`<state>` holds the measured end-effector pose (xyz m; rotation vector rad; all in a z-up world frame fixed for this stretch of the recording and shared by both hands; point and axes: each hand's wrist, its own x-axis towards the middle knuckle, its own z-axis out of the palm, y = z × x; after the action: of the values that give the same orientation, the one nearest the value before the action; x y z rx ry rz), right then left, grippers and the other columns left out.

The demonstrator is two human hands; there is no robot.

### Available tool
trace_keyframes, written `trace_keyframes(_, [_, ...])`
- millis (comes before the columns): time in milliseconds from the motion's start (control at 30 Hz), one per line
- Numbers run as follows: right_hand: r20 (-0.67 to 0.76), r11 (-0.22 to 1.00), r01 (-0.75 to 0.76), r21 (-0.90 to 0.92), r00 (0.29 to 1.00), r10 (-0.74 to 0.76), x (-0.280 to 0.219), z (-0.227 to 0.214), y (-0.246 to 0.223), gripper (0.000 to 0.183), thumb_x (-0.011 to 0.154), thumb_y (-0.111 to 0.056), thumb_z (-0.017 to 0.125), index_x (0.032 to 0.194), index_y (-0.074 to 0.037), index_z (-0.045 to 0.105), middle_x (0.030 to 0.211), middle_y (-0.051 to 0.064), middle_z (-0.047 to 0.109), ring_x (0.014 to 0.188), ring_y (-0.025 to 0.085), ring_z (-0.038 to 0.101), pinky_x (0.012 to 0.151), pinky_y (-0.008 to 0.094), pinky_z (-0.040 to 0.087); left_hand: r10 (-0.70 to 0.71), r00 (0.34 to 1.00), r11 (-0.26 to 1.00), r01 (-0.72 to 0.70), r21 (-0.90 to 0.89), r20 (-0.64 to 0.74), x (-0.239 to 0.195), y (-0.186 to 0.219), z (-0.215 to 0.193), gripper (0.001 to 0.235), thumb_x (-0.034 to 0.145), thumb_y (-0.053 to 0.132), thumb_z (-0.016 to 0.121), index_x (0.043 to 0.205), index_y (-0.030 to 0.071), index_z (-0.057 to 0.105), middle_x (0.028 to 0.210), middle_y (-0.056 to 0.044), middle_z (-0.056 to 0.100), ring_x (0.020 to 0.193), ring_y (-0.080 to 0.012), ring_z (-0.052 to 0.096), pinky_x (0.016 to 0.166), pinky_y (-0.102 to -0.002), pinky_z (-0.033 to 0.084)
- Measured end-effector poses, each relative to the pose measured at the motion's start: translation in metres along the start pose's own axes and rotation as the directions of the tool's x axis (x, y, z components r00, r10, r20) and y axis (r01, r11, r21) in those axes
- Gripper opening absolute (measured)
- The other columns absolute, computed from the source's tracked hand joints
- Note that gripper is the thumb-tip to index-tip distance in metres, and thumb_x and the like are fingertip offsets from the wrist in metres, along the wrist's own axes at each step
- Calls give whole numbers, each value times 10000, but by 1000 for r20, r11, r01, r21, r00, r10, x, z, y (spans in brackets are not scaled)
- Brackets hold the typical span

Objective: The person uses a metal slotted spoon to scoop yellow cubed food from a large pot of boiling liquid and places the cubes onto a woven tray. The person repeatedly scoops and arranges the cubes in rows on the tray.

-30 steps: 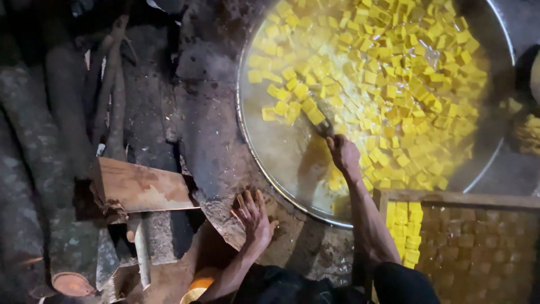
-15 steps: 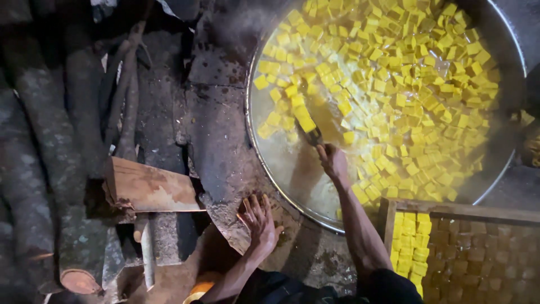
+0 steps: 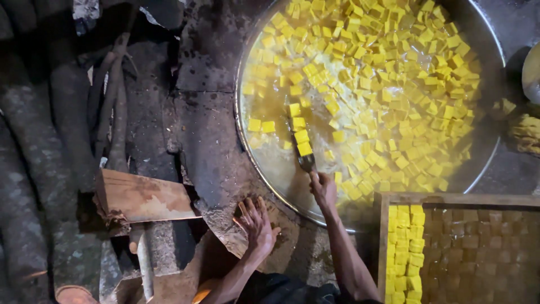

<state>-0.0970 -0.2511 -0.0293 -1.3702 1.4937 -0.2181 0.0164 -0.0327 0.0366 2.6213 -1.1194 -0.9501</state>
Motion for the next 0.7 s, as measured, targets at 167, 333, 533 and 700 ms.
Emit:
trace_keyframes(167, [-47,991,97,-94,994,-102,23,11,-11,414,978,-406,642,1005,-4,739,684,94,702,598,151,686,588,324,535,18,1000,1000,-18,0,-18,-10,0,7,1279,693,412,915,1571,23,71,1603,-338,7,1470,-591,-33,1058,-865,47])
trace_keyframes(333, [-73,978,205,-41,975,-208,75,27,-52,401,963,-384,679,958,13,737,692,89,710,585,160,698,578,332,542,10,1000,1000,-9,20,-12,-3,-2,4,1269,707,407,909,1569,33,56,1602,-332,10,1473,-580,-29,1063,-866,50])
trace_keyframes(533, [-60,971,185,149,982,-178,58,16,-63,397,972,-369,684,990,24,735,703,91,702,582,156,667,552,319,530,10,1000,1000,-10,25,-4,-6,0,3,1274,724,407,901,1584,35,39,1610,-336,-1,1483,-576,-37,1063,-863,57])
trace_keyframes(700, [-21,998,70,1,997,-70,53,-5,-51,391,950,-381,654,1011,-3,729,707,95,717,580,169,683,544,354,533,27,999,998,-25,49,-24,-3,0,5,1261,719,430,894,1582,40,61,1614,-334,8,1484,-575,-20,1053,-864,97])
